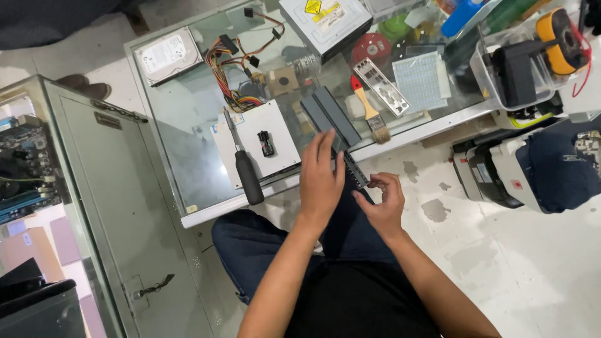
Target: Repairing a computer power supply unit by unscrewing the casing and then reassembling it using a screwdriver.
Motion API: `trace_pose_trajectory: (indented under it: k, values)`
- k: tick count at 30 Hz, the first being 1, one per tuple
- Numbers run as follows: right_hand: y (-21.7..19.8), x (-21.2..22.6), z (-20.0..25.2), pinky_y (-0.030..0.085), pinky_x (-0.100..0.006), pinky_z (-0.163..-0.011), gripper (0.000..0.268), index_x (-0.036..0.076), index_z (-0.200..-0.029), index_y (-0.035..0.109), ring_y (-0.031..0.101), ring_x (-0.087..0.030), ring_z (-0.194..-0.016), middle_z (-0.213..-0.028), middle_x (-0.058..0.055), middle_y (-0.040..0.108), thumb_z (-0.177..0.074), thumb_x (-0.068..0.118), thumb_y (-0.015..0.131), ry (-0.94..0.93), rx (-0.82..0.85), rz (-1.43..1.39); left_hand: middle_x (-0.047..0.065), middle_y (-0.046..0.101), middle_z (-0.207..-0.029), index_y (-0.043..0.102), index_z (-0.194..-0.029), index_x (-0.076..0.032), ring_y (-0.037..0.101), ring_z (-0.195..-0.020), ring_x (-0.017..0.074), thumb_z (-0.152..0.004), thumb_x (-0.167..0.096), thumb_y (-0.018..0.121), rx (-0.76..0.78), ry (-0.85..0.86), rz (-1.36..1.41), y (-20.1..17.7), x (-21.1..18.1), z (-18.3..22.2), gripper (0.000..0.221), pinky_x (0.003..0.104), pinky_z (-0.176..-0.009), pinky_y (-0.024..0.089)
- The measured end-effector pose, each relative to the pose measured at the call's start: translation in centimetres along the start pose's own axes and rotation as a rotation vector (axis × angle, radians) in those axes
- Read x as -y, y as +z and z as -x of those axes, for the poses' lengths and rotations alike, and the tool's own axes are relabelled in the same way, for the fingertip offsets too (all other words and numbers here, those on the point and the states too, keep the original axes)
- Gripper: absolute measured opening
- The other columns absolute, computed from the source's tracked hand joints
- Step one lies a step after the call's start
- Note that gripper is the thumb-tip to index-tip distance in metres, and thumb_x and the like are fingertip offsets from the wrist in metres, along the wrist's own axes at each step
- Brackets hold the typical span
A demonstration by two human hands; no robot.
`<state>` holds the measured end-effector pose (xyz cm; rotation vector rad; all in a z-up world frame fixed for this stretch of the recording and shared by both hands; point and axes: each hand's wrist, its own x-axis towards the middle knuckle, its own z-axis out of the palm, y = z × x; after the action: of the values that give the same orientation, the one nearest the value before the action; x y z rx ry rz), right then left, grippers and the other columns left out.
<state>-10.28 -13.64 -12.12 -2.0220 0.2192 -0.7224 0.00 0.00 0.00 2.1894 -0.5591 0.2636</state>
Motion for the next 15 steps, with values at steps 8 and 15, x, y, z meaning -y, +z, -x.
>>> trace_pose_trajectory:
  k: [8,15]
  values:
    - [-1.5,-1.8,0.7,0.060,-0.043,-0.081,0.028,-0.009,-0.116,0.061,0.070,-0.034,-0.091,-0.106,-0.018,0.058,-0.097,0.011,0.070,0.086,0.059,-0.180,0.022,0.066,-0.111,0.058,-0.134,0.003,0.071,-0.099,0.0353,-0.099,-0.012,0.067,0.031,-0.568,0.527,5.0,2.9,10.7,0.039,0.041,-0.082,0.062]
    - [-1.4,-0.3,0.1,0.060,-0.044,-0.086,0.052,-0.009,-0.127,0.059,0.069,-0.037,-0.103,-0.116,-0.021,0.059,-0.089,0.017,0.083,0.073,0.089,-0.170,0.025,0.067,-0.116,0.058,-0.137,0.002,0.072,-0.102,0.0384,-0.097,-0.002,0.062,0.006,-0.473,0.522,4.4,1.5,8.7,0.040,0.044,-0.082,0.062]
